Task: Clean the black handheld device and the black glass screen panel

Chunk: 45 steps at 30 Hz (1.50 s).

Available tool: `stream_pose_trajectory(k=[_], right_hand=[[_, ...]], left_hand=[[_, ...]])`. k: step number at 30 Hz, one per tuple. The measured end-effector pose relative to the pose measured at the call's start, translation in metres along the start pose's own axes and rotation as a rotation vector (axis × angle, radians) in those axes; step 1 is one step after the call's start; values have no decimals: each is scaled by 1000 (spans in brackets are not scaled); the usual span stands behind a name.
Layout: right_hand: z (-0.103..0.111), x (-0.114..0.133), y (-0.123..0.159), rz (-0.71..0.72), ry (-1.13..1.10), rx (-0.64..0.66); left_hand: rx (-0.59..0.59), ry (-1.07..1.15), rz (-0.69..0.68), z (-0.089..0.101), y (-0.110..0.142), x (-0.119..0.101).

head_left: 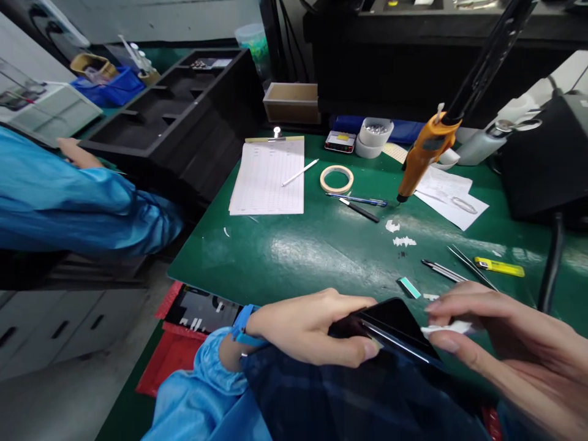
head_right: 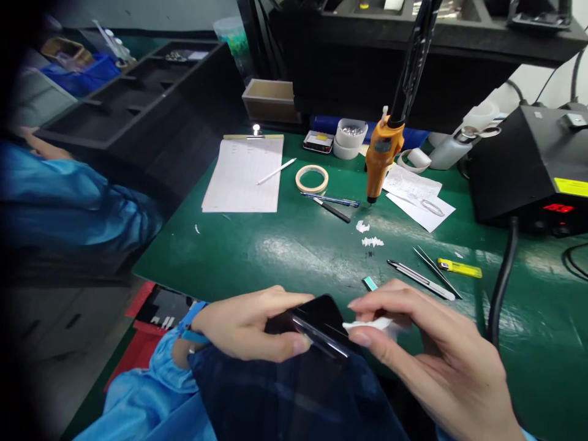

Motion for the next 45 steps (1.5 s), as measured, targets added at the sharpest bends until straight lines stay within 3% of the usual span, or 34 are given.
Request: stream_pose_trajectory(k=[7, 16, 25, 30, 35, 45], right_hand=[[-9, -10, -4, -69, -101, 95], [-23, -5, -22, -148, -206, 249], [-34, -1, -30, -189, -200, 303], [-33, 4, -33, -126, -123, 223], [-7, -5, -21, -161, -40, 6], [-5, -33, -10, -157, -19, -4]], left_hand=[[51, 44, -11, 0, -2, -1], [103, 62, -2, -1, -6, 3], [118, 101, -16, -6, -9, 9], [115, 83, 3, -7, -11, 9], [149, 115, 49, -12, -10, 13], [147, 95, 28, -12, -9, 11]])
Point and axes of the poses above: each hand's wrist, its own y-axis away from the middle knuckle, its own z-axis out of the back of the hand, x = y × z, the point moved 10 cm from there along -y, towards the middle knuckle, and after that the axes turned 5 degrees about -x, right-handed, at the moved point
